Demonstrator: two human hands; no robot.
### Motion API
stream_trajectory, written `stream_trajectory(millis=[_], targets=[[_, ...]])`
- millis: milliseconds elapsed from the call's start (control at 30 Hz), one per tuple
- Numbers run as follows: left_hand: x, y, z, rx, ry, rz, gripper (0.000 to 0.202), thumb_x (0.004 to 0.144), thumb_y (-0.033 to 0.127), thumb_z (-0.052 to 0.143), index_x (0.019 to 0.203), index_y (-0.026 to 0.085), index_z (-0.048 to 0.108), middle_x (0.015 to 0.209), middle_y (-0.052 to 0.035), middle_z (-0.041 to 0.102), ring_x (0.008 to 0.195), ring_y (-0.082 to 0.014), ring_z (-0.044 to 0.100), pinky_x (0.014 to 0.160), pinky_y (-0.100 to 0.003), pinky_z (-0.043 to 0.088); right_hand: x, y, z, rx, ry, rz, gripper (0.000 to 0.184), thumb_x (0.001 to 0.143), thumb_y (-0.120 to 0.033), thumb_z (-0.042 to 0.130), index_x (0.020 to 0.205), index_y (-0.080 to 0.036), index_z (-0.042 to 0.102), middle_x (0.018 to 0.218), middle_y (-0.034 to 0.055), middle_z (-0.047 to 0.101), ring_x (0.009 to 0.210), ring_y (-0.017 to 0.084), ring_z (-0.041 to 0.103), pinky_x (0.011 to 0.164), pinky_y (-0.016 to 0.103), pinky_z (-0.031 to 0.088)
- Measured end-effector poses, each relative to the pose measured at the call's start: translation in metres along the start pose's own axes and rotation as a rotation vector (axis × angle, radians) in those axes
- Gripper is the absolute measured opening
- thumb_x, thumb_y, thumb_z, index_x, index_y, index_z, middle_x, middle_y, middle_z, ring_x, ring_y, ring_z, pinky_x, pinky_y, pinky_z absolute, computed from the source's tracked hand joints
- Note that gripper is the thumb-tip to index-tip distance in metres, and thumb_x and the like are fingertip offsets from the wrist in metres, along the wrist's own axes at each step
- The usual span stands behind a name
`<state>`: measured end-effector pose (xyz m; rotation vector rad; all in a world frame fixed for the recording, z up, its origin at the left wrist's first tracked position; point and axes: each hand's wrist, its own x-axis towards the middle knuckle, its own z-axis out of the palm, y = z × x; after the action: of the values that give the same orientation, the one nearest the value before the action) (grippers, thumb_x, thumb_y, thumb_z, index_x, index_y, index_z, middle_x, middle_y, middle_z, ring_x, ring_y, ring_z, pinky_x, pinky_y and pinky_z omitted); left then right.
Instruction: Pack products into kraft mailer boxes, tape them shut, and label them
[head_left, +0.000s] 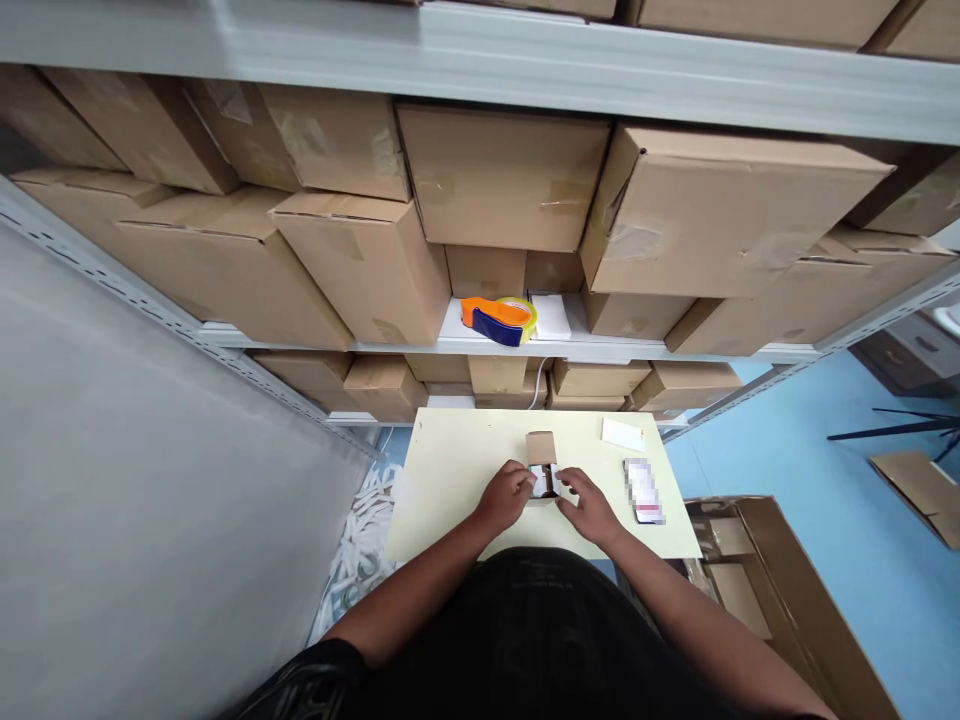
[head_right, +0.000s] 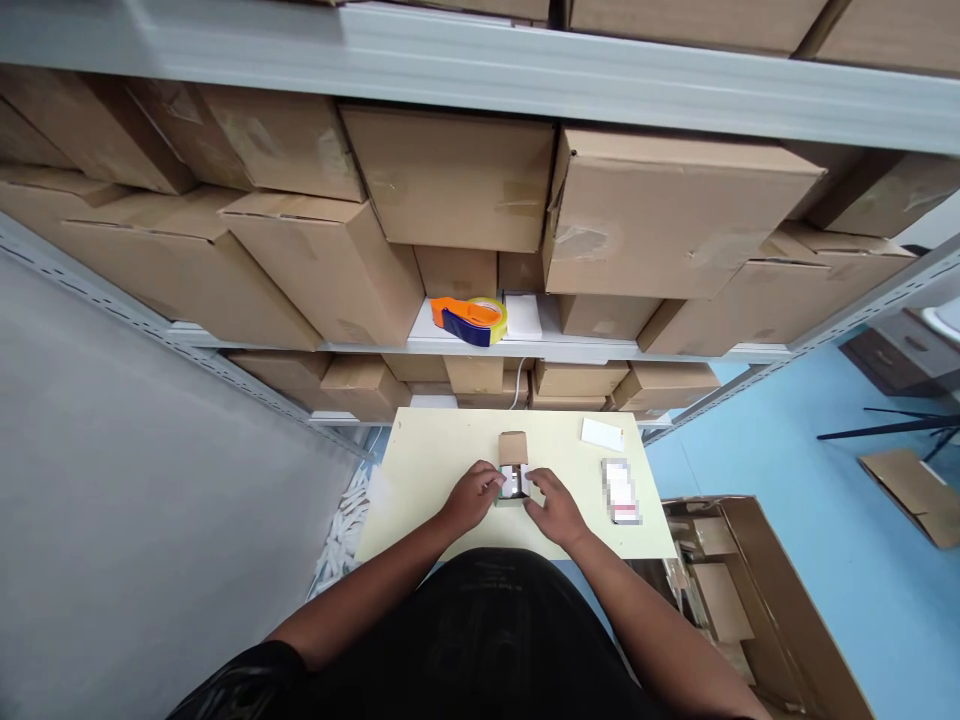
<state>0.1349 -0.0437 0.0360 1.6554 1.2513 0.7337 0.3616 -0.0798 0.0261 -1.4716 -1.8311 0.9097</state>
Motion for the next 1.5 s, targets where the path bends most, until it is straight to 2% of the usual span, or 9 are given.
stream_trajectory(millis=[100, 200, 300, 467, 633, 767, 900, 1200, 1500], targets=[[0.005, -0.002, 0.004, 0.062, -0.001, -0.022, 0.021, 0.086, 0.021, 0.059, 0.103, 0.022, 0.071, 0.115, -0.0073, 0.062, 0.094, -0.0193, 0.063, 0.089, -0.035, 0.054, 0.001, 0.004, 0.006, -0.1, 0.01, -0.08, 0.042, 0.087, -0.027, 0.063, 0.129, -0.024, 0.062, 0.128, 0.0114, 0.059, 0.12, 0.028, 0.06, 0.105, 0.048, 0.052], [0.022, 0.001, 0.001, 0.015, 0.081, -0.144, 0.056, 0.075, 0.016, 0.07, 0.129, 0.021, 0.059, 0.134, -0.0111, 0.057, 0.108, -0.0226, 0.062, 0.093, -0.038, 0.053, 0.004, 0.008, 0.011, -0.156, 0.019, -0.114, 0.037, 0.09, -0.029, 0.062, 0.127, -0.023, 0.062, 0.125, 0.0128, 0.06, 0.116, 0.029, 0.062, 0.101, 0.048, 0.055], [0.038, 0.012, -0.008, -0.078, 0.0, -0.207, 0.078, 0.072, 0.011, 0.071, 0.144, 0.022, 0.046, 0.137, -0.0117, 0.061, 0.12, -0.0249, 0.06, 0.099, -0.04, 0.051, 0.007, 0.012, 0.013, -0.17, 0.036, -0.144, 0.031, 0.093, -0.029, 0.06, 0.123, -0.023, 0.062, 0.122, 0.0127, 0.061, 0.111, 0.028, 0.064, 0.098, 0.047, 0.056], [0.025, 0.024, -0.016, 0.026, -0.018, 0.024, 0.05, 0.08, 0.015, 0.07, 0.128, 0.024, 0.061, 0.126, -0.0066, 0.07, 0.12, -0.0232, 0.061, 0.105, -0.042, 0.048, 0.009, 0.021, 0.012, -0.167, 0.034, -0.05, 0.032, 0.087, -0.027, 0.066, 0.118, -0.023, 0.057, 0.111, 0.0089, 0.065, 0.094, 0.024, 0.069, 0.084, 0.042, 0.06], [-0.004, 0.006, 0.0, 0.231, -0.014, 0.169, 0.019, 0.087, 0.019, 0.069, 0.104, 0.025, 0.074, 0.133, -0.0065, 0.067, 0.126, -0.025, 0.057, 0.112, -0.046, 0.047, 0.005, 0.027, 0.013, -0.107, 0.018, 0.053, 0.043, 0.081, -0.026, 0.071, 0.12, -0.025, 0.053, 0.103, 0.0052, 0.07, 0.09, 0.023, 0.071, 0.08, 0.039, 0.06], [-0.007, -0.004, 0.012, 0.382, 0.011, 0.233, 0.019, 0.093, 0.02, 0.062, 0.107, 0.024, 0.074, 0.137, -0.0069, 0.065, 0.126, -0.0255, 0.057, 0.11, -0.047, 0.049, 0.003, 0.027, 0.011, -0.081, -0.004, 0.03, 0.042, 0.081, -0.025, 0.069, 0.12, -0.025, 0.053, 0.108, 0.006, 0.069, 0.09, 0.022, 0.071, 0.082, 0.039, 0.06], [-0.005, -0.003, 0.01, 0.48, -0.029, 0.294, 0.024, 0.099, 0.024, 0.055, 0.116, 0.022, 0.072, 0.133, -0.0089, 0.068, 0.122, -0.0255, 0.06, 0.108, -0.047, 0.05, 0.003, 0.025, 0.007, -0.107, -0.032, -0.013, 0.03, 0.089, -0.03, 0.064, 0.117, -0.024, 0.056, 0.108, 0.0071, 0.07, 0.09, 0.022, 0.072, 0.083, 0.04, 0.06], [-0.004, 0.002, 0.007, 0.631, -0.085, 0.337, 0.028, 0.095, 0.023, 0.061, 0.122, 0.022, 0.07, 0.139, -0.0089, 0.066, 0.122, -0.0267, 0.062, 0.107, -0.046, 0.049, 0.002, 0.027, 0.004, -0.24, -0.011, -0.077, 0.028, 0.097, -0.035, 0.057, 0.121, -0.021, 0.062, 0.107, 0.0104, 0.074, 0.091, 0.025, 0.074, 0.082, 0.04, 0.059], [-0.023, -0.01, 0.017, 0.51, -0.056, 0.295, 0.036, 0.09, 0.018, 0.061, 0.126, 0.021, 0.068, 0.154, -0.0121, 0.052, 0.138, -0.0308, 0.053, 0.115, -0.052, 0.042, -0.006, 0.028, 0.006, -0.164, -0.056, -0.074, 0.041, 0.089, -0.03, 0.062, 0.13, -0.024, 0.058, 0.123, 0.0103, 0.071, 0.107, 0.027, 0.069, 0.096, 0.045, 0.056]])
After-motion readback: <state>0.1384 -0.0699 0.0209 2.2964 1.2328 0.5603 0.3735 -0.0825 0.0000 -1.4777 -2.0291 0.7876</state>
